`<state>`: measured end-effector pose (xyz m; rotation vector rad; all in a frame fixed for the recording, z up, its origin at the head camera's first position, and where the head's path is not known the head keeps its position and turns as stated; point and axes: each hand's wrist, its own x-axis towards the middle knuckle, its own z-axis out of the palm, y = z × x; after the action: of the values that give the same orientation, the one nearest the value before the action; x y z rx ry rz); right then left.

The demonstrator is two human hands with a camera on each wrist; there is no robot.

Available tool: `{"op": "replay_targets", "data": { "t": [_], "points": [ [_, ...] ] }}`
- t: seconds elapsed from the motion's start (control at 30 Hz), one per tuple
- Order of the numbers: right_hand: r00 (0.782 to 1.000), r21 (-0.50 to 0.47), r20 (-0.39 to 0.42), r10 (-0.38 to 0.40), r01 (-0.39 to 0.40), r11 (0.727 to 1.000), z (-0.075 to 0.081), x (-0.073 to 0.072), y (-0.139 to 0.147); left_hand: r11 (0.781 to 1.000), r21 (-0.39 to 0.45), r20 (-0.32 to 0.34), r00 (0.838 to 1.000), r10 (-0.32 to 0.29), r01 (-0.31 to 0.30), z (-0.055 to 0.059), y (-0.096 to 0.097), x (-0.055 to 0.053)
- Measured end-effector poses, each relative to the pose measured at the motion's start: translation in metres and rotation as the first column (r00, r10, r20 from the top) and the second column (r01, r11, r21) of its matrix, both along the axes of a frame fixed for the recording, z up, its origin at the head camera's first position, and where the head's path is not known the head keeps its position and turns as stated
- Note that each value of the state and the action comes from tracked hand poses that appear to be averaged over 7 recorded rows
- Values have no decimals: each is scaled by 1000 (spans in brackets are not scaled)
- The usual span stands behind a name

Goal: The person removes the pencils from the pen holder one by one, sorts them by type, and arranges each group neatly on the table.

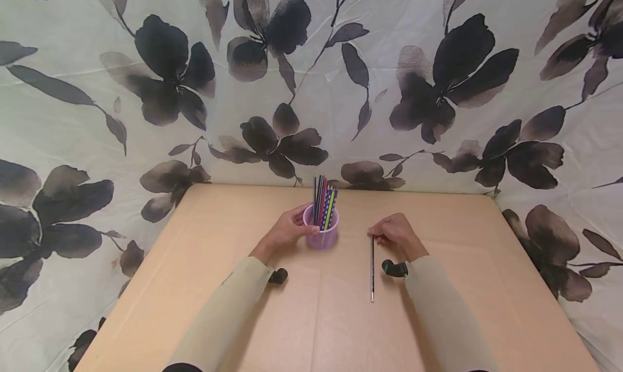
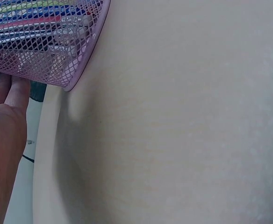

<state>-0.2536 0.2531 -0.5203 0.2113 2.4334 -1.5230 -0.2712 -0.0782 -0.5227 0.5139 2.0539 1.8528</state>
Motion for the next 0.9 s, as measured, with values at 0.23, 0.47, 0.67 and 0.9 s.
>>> {"op": "replay_targets", "data": {
  "t": [0.23,0.47,0.67,0.9],
  "points": [
    [1000,17,-10,-10,10,1000,-3,4,0,1000,19,-2,1000,-3,3,-1,-2,4],
    [1000,14,-11,-13,13,1000,-2,9,-1,1000,25,-6,1000,-5,5,-2,-1,8],
    [1000,9,-4,-11,12,1000,-2,13,3,1000,17,1,1000,17,-17,-2,3,18],
    [1000,3,0,11,-11,1000,-4,19,8,999,14,-22,999,36,-36,-3,9,32]
  ]
}}
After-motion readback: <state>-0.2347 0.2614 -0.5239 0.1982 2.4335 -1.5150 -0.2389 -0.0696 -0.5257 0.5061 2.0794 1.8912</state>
